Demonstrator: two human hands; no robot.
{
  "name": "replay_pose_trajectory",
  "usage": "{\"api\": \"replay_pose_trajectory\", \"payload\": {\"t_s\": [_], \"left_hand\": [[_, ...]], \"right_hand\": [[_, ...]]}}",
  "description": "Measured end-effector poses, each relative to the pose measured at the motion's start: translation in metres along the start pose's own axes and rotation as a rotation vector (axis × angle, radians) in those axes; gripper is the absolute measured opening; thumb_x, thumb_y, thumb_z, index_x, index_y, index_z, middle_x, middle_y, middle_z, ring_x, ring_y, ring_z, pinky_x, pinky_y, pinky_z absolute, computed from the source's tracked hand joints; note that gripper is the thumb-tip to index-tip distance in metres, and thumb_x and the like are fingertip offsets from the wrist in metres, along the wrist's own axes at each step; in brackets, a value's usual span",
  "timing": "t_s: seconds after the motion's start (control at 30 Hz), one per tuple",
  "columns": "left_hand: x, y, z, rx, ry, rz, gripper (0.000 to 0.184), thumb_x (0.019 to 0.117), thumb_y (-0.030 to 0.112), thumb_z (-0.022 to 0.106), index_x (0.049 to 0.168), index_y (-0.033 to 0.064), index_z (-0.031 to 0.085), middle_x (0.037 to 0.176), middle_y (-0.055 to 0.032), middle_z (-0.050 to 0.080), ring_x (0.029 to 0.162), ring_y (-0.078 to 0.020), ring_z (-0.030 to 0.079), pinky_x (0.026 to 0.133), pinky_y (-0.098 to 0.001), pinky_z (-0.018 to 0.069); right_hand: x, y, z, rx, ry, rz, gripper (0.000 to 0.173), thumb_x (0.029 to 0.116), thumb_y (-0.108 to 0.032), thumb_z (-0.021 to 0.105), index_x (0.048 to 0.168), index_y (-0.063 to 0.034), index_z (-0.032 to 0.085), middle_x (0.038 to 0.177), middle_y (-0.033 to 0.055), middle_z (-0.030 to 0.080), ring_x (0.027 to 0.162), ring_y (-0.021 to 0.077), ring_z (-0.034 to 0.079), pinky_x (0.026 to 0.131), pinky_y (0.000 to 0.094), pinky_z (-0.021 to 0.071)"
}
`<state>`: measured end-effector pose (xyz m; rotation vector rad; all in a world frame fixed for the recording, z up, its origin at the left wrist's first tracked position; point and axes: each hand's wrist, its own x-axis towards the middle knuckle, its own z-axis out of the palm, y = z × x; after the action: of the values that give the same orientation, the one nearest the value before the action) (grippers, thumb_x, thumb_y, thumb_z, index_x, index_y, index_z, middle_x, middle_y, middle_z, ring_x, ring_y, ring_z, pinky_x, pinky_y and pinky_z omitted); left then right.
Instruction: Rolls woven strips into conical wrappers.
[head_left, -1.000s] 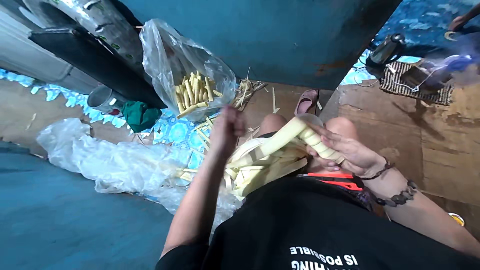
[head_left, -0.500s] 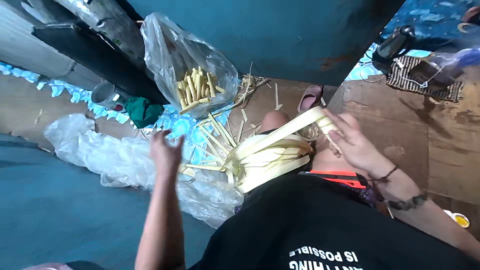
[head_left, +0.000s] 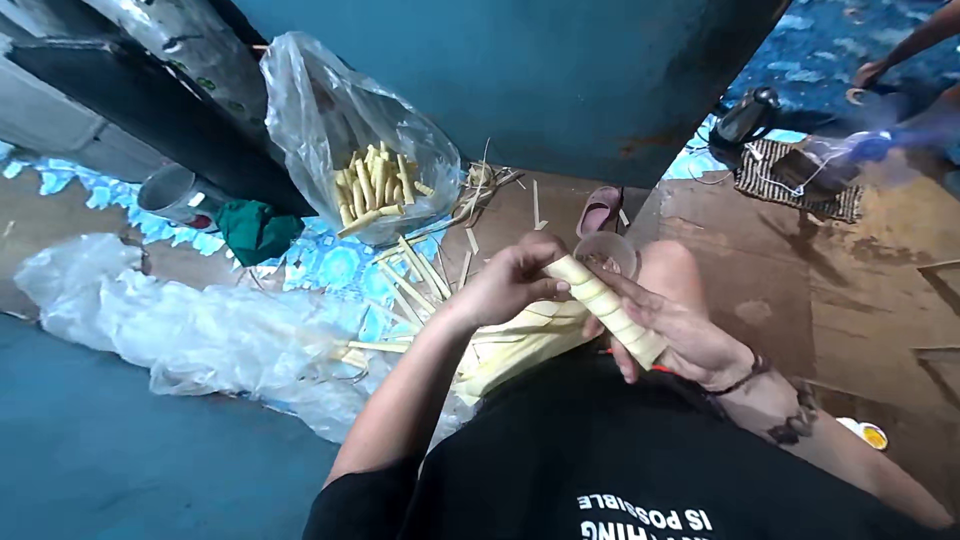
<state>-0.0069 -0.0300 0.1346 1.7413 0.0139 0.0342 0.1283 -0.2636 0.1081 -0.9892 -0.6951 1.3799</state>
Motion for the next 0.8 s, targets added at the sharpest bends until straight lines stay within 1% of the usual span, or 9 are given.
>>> {"api": "replay_pose_trajectory", "payload": {"t_s": [0.07,0.13,0.2,0.3,0.43,0.47,0.6,0.73,0.8], "left_hand": [[0.000,-0.001,-0.003,-0.003,0.099,-0.052,0.016,0.0969,-0.002,0.063,0.113,-0.0010,0.064,0.092,-0.0072,0.071,0.078,-0.0127,0.071,0.074,-0.0297,0.0624],[-0.001,0.001,-0.007,0.049,0.185,-0.055,0.023,0.0953,-0.002,0.066,0.118,0.0005,0.063,0.092,-0.0065,0.072,0.077,-0.0124,0.072,0.071,-0.0295,0.0628],[-0.003,0.003,-0.009,0.078,0.182,-0.024,0.029,0.0897,-0.004,0.070,0.118,0.0007,0.065,0.095,-0.0068,0.072,0.077,-0.0115,0.070,0.071,-0.0285,0.0612],[-0.004,0.001,-0.009,0.055,0.147,-0.027,0.026,0.0893,-0.006,0.070,0.114,0.0006,0.067,0.091,-0.0063,0.073,0.074,-0.0107,0.070,0.071,-0.0273,0.0611],[-0.003,-0.004,-0.014,0.077,0.172,-0.037,0.024,0.0901,-0.007,0.069,0.113,0.0000,0.066,0.088,-0.0070,0.073,0.073,-0.0119,0.071,0.070,-0.0285,0.0616],[-0.003,-0.004,-0.014,0.088,0.171,-0.035,0.025,0.0893,-0.006,0.070,0.113,0.0004,0.067,0.086,-0.0063,0.073,0.072,-0.0107,0.070,0.069,-0.0271,0.0607],[-0.002,-0.003,-0.014,0.084,0.139,-0.025,0.018,0.0882,-0.005,0.072,0.105,0.0010,0.068,0.083,-0.0048,0.070,0.069,-0.0082,0.065,0.064,-0.0242,0.0564],[0.001,-0.005,-0.015,0.066,0.151,-0.067,0.019,0.0890,-0.006,0.071,0.107,0.0001,0.067,0.087,-0.0069,0.073,0.072,-0.0108,0.070,0.070,-0.0267,0.0604],[0.003,-0.006,-0.017,0.061,0.139,-0.065,0.023,0.0871,-0.004,0.074,0.109,0.0014,0.069,0.085,-0.0036,0.072,0.069,-0.0064,0.066,0.065,-0.0227,0.0572]], "right_hand": [[0.001,0.012,0.003,-0.611,0.288,-0.348,0.049,0.1017,-0.024,0.064,0.148,-0.0119,0.055,0.121,0.0016,0.070,0.091,0.0032,0.070,0.078,0.0198,0.0612],[0.006,0.022,-0.006,-0.989,0.469,-0.622,0.037,0.0992,-0.025,0.068,0.132,-0.0092,0.070,0.124,0.0114,0.066,0.106,0.0120,0.066,0.089,0.0265,0.0573],[0.002,0.020,-0.005,-0.627,0.464,-0.420,0.034,0.1064,-0.013,0.052,0.138,-0.0056,0.063,0.107,0.0006,0.071,0.084,0.0009,0.066,0.075,0.0170,0.0573],[-0.001,0.008,-0.002,0.082,0.429,0.029,0.046,0.1133,-0.028,0.021,0.137,-0.0134,0.057,0.073,0.0015,0.067,0.049,0.0031,0.057,0.043,0.0148,0.0469],[-0.006,0.031,-0.012,-0.754,0.501,-0.441,0.040,0.1035,-0.026,0.060,0.135,-0.0013,0.064,0.117,0.0053,0.067,0.101,0.0063,0.066,0.088,0.0235,0.0583],[-0.006,0.033,-0.014,-0.780,0.507,-0.469,0.039,0.1031,-0.025,0.061,0.134,-0.0003,0.065,0.118,0.0071,0.067,0.102,0.0069,0.066,0.089,0.0239,0.0583],[-0.010,0.019,-0.011,0.007,0.499,-0.020,0.041,0.1128,-0.024,0.027,0.135,-0.0081,0.058,0.078,-0.0005,0.067,0.054,0.0030,0.059,0.050,0.0157,0.0519],[-0.015,0.039,-0.019,-0.719,0.518,-0.417,0.046,0.1032,-0.029,0.059,0.137,0.0023,0.060,0.121,0.0093,0.066,0.103,0.0089,0.066,0.089,0.0248,0.0589],[-0.016,0.040,-0.018,-0.523,0.506,-0.329,0.037,0.1066,-0.020,0.053,0.135,0.0025,0.060,0.109,0.0027,0.071,0.086,0.0034,0.068,0.076,0.0191,0.0587]]}}
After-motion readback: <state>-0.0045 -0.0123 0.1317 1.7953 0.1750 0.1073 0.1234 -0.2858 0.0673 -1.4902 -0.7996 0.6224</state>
